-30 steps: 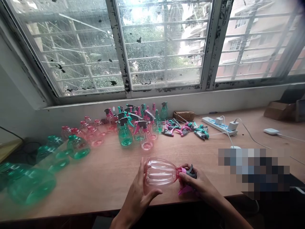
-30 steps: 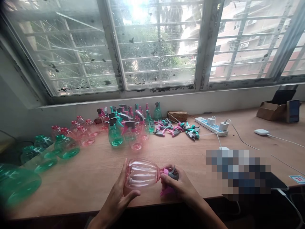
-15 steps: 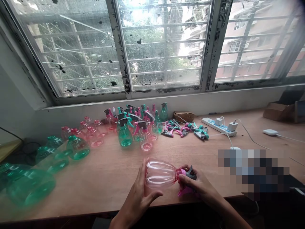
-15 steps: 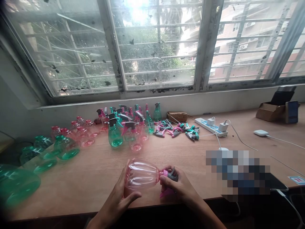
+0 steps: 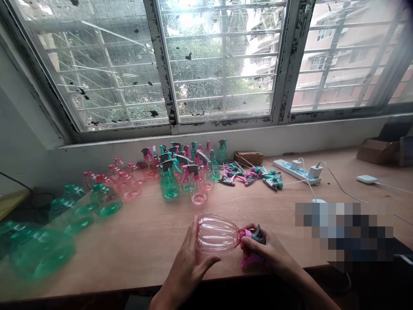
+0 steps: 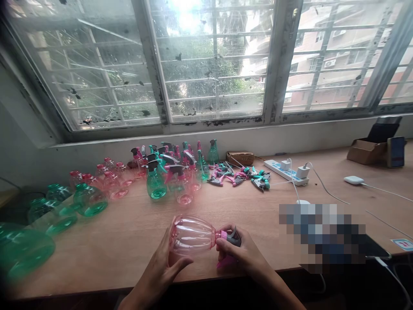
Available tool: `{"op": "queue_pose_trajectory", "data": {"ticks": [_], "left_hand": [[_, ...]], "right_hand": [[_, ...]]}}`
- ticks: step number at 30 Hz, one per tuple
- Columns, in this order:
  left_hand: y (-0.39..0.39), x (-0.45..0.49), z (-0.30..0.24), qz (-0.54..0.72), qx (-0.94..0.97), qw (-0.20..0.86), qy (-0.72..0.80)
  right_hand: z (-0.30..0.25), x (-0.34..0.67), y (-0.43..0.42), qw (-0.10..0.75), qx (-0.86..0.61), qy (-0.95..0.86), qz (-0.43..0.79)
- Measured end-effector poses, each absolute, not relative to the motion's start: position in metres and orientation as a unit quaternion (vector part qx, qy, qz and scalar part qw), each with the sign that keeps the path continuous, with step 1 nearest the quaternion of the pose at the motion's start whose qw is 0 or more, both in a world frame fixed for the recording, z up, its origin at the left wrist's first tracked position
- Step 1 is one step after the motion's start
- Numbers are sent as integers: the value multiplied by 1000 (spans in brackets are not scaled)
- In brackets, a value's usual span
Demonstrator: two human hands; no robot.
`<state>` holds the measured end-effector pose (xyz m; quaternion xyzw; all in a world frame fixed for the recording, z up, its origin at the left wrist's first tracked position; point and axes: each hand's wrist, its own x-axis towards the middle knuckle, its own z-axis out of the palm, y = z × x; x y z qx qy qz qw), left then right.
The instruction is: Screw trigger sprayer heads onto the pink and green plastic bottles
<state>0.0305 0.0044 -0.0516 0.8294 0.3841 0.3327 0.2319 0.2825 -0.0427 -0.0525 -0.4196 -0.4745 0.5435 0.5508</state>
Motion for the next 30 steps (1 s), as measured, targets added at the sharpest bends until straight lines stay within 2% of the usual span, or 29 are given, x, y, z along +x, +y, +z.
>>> {"op": "queue_pose_trajectory", "data": {"ticks": [9,15,24,30], "left_hand": [[5,30,-52,356,819,238,381],[7,27,-52,347,818,244,389],[3,29,-51,352,826,249,363],[3,29,-48,360,804,278,384]], "right_hand": [[-51,282,-42,563,-425,-466,534],[-53,282,-42,538,-440,-484,532],[-51,282,-45,564,-427,-473,525],[-50,282,-44,533,-446,-488,529]]}}
